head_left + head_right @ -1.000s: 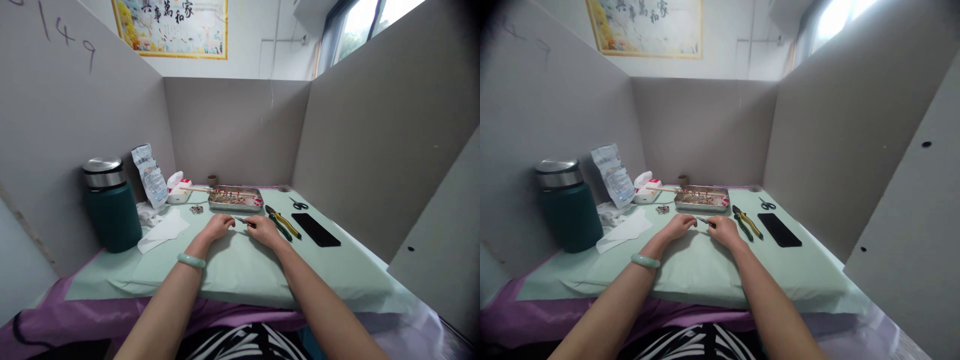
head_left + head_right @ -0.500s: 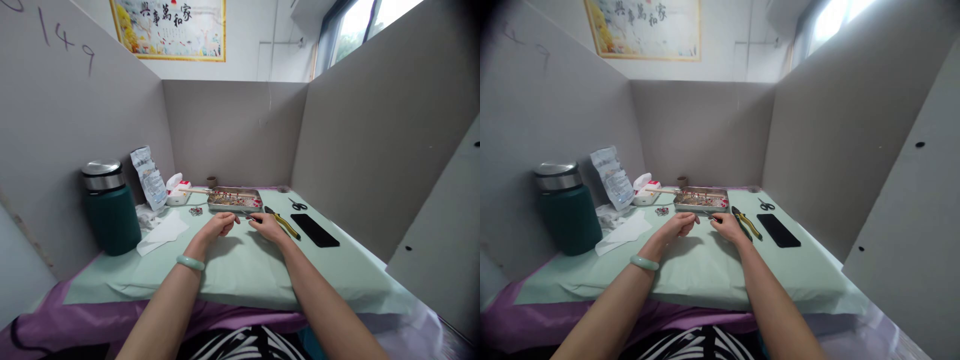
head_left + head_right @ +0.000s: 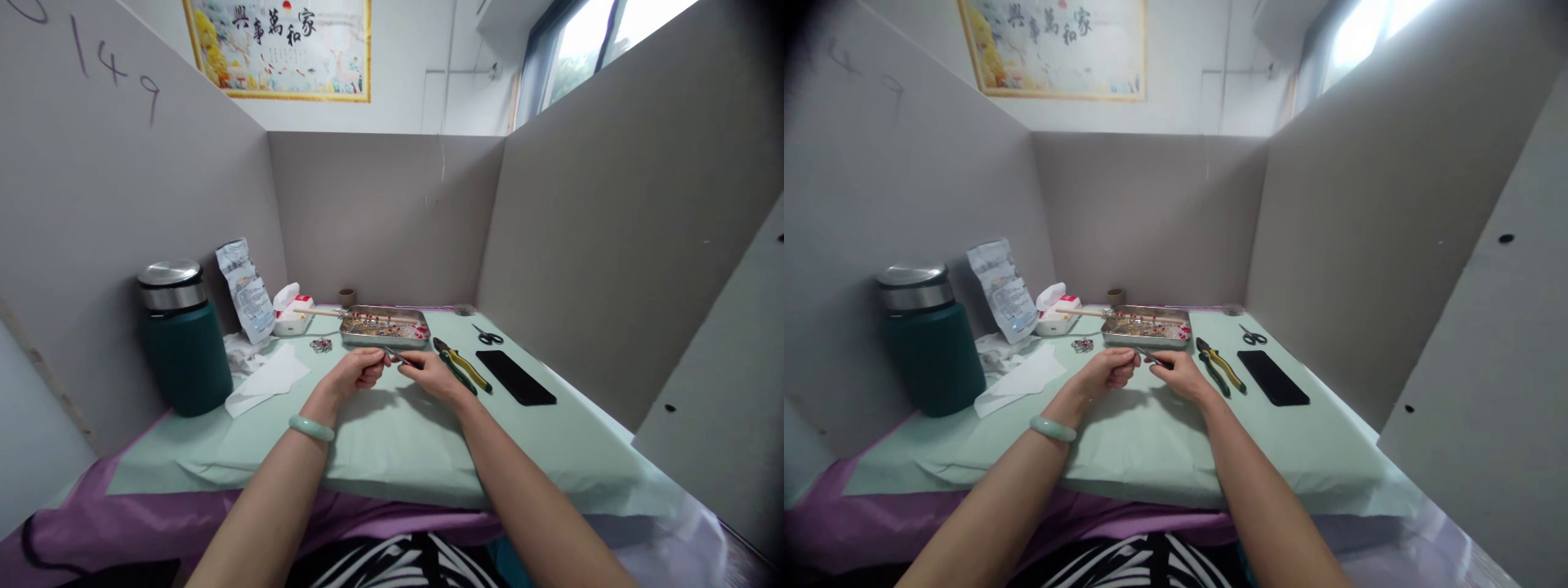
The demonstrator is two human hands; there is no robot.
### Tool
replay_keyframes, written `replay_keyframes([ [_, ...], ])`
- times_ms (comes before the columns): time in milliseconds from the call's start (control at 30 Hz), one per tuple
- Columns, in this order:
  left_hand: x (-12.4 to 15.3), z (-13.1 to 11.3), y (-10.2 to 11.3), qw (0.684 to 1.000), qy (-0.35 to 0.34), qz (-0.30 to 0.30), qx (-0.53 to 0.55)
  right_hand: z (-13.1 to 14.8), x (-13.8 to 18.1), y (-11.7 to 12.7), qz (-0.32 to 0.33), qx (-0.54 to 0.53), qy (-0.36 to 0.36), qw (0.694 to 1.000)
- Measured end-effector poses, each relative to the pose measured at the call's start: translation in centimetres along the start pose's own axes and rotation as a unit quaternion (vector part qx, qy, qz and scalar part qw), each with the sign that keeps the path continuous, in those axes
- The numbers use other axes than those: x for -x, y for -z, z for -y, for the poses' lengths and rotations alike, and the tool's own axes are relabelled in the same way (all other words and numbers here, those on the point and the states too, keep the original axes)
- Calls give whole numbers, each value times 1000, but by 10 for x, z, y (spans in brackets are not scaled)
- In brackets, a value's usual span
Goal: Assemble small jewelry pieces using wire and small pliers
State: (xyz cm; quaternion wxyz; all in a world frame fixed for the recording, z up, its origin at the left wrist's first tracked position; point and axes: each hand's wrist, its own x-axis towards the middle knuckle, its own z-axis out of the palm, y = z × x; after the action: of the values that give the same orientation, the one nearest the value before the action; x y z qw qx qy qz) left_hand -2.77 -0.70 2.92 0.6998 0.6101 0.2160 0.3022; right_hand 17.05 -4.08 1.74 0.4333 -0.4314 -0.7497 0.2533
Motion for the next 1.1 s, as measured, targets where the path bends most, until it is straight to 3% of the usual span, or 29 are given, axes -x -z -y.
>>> replay_keyframes([
  [233,2,-3,-1,999,15,16,31,1,0,0,11,-6,12,1000],
  [400,3,-5,-2,999,26,8,28,-5,-3,0,-44,-6,14,999],
  [600,2,-5,-4,999,46,-24,-7,-14,-3,-3,-100,158,113,976],
  [733,2,-4,-4,997,62,-34,-26,-15,-1,-5,-136,258,125,948],
  [1100,3,-4,-4,997,61,-43,-30,-15,1,-6,-122,294,122,940],
])
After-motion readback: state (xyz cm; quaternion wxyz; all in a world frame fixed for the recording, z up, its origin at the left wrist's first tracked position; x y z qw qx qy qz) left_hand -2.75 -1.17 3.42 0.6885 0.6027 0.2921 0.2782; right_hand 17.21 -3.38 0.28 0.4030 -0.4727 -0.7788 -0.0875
